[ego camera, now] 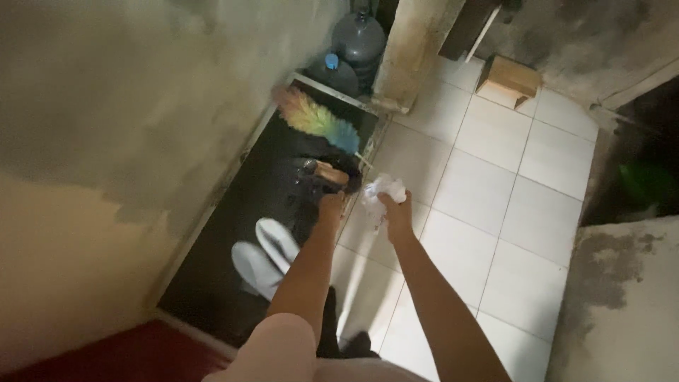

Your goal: Cleaning and wiping multiple pairs of shoes on a shoe rack with a cloth.

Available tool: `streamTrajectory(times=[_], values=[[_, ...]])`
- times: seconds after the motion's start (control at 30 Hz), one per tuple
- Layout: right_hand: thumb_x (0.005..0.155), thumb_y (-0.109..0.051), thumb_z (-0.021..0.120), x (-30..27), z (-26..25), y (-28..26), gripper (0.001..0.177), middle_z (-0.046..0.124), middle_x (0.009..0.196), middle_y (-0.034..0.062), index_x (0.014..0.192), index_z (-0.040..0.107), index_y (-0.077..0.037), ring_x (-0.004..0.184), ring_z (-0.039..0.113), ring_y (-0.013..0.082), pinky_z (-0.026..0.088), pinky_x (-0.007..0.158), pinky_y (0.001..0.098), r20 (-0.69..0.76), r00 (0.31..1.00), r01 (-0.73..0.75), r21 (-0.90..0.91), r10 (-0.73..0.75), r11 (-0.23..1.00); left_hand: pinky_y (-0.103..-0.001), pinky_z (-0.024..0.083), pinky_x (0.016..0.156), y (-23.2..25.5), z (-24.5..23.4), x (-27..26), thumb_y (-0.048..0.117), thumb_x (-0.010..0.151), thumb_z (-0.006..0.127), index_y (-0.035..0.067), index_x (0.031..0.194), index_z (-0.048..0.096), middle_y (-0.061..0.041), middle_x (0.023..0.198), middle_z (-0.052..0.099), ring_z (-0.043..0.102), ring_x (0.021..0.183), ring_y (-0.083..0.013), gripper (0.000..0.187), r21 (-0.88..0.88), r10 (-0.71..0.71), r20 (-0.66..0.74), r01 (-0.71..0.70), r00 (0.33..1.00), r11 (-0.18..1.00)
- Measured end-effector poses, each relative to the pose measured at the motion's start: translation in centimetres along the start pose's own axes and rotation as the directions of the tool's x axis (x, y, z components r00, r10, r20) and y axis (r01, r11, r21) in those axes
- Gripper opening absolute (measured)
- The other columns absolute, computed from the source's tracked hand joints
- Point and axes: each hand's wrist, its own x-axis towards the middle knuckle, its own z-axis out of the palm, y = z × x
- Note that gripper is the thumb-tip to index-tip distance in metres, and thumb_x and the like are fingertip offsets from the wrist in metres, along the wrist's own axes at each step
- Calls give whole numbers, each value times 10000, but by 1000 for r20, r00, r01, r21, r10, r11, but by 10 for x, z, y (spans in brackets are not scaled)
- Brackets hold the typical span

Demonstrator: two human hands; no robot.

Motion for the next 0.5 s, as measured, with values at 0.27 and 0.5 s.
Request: streamTrajectory(times=[0.27,0.5], values=[[803,-187,809,70,42,32,824,639,1270,153,1494,372,-84,1090,672,287,600,858,440,-46,985,-168,-93,164,981,-390,381,485,-19,-16,68,563,1044,481,16,816,616,-90,576,465,408,499,-210,607,-146,-760,-290,758,582,636],[795,-163,809,84,61,58,846,657,1199,167,1489,326,-125,1002,683,275,581,805,425,-63,971,-240,-168,232,956,-402,435,461,-98,-7,90,421,1058,508,21,789,651,-95,589,591,518,477,-206,503,-102,-625,-327,631,709,769]])
